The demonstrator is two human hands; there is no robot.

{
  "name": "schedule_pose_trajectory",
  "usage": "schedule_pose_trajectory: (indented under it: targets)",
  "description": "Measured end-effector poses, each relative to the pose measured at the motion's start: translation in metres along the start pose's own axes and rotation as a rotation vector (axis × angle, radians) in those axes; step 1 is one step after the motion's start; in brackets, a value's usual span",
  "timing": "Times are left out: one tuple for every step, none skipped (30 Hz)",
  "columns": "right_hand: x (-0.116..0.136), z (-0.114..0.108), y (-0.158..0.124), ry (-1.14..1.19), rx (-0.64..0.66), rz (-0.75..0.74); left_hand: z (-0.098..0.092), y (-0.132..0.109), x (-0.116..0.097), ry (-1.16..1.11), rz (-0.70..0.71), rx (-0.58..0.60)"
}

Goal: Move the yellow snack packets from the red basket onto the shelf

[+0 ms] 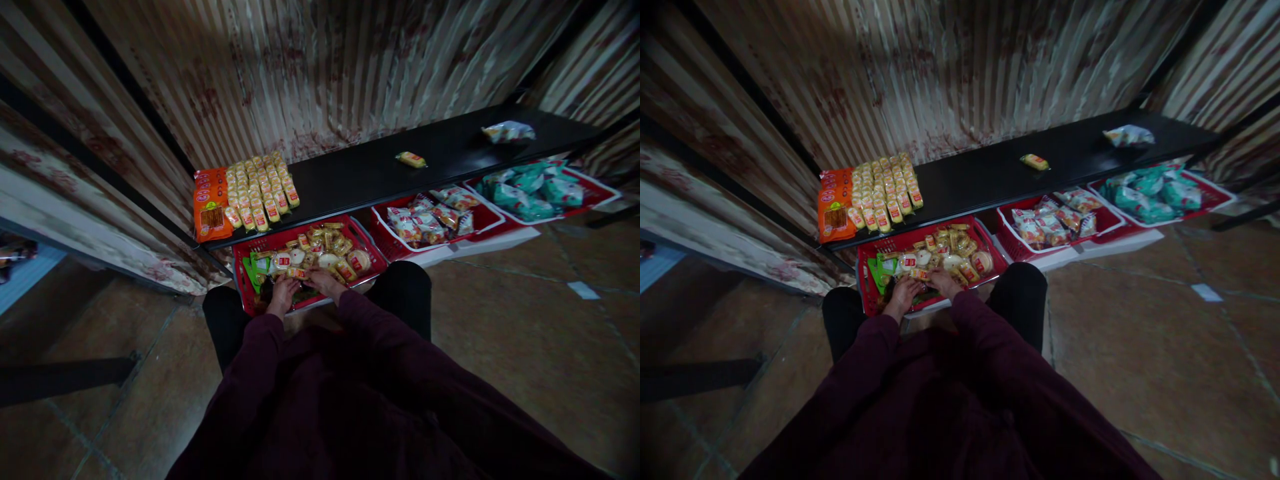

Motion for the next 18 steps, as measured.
schedule_pose_trajectory:
  targets:
    - [0.001, 0.001, -0.001, -0.013, 0.017, -0.003, -0.001, 0.000, -0.001, -0.012, 0.019, 0.007]
    - [0.001, 0.003, -0.002, -0.030, 0.037, -0.007, -0.002, 0.001, -0.001, -0.020, 0.038, 0.004]
    - [0.002, 0.005, -0.004, -0.049, 0.058, -0.011, -0.003, 0.002, -0.002, -0.026, 0.056, -0.010]
    - [0.002, 0.007, -0.005, -0.067, 0.078, -0.016, -0.005, 0.003, -0.002, -0.028, 0.072, -0.026]
    - [0.002, 0.009, -0.006, -0.084, 0.094, -0.020, -0.007, 0.003, -0.003, -0.029, 0.084, -0.041]
    - [0.002, 0.011, -0.006, -0.097, 0.108, -0.025, -0.008, 0.004, -0.003, -0.030, 0.090, -0.056]
    - [0.002, 0.012, -0.007, -0.108, 0.122, -0.031, -0.010, 0.005, -0.002, -0.031, 0.090, -0.074]
    - [0.002, 0.014, -0.007, -0.114, 0.133, -0.036, -0.011, 0.006, -0.002, -0.033, 0.089, -0.092]
    - [0.002, 0.015, -0.007, -0.117, 0.142, -0.041, -0.012, 0.006, -0.002, -0.035, 0.087, -0.110]
    - [0.002, 0.016, -0.006, -0.115, 0.149, -0.044, -0.014, 0.006, -0.002, -0.034, 0.082, -0.128]
    - [0.001, 0.016, -0.005, -0.110, 0.153, -0.047, -0.015, 0.006, -0.002, -0.026, 0.075, -0.143]
    - [0.000, 0.016, -0.004, -0.101, 0.155, -0.052, -0.015, 0.006, -0.002, -0.013, 0.068, -0.151]
    - [-0.001, 0.016, -0.003, -0.092, 0.155, -0.060, -0.015, 0.006, -0.001, 0.001, 0.062, -0.151]
    - [-0.001, 0.015, -0.002, -0.085, 0.154, -0.073, -0.014, 0.005, -0.001, 0.012, 0.059, -0.146]
    - [-0.002, 0.015, -0.001, -0.079, 0.152, -0.090, -0.014, 0.005, -0.001, 0.020, 0.058, -0.136]
    - [-0.002, 0.014, -0.001, -0.076, 0.153, -0.110, -0.013, 0.005, -0.001, 0.024, 0.060, -0.120]
    - [-0.001, 0.014, 0.000, -0.078, 0.156, -0.136, -0.012, 0.004, -0.001, 0.030, 0.063, -0.100]
    - [-0.001, 0.014, 0.000, -0.083, 0.159, -0.160, -0.010, 0.004, -0.001, 0.038, 0.066, -0.077]
Point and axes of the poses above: each hand's wrist, its own y-axis towards the middle knuckle, its own z-axis out of the palm, x = y × z, the point moved 6 cm from there along y, towards the middle knuckle, and after that the axes turned 9 degrees about -y, right-handed, at the moved point
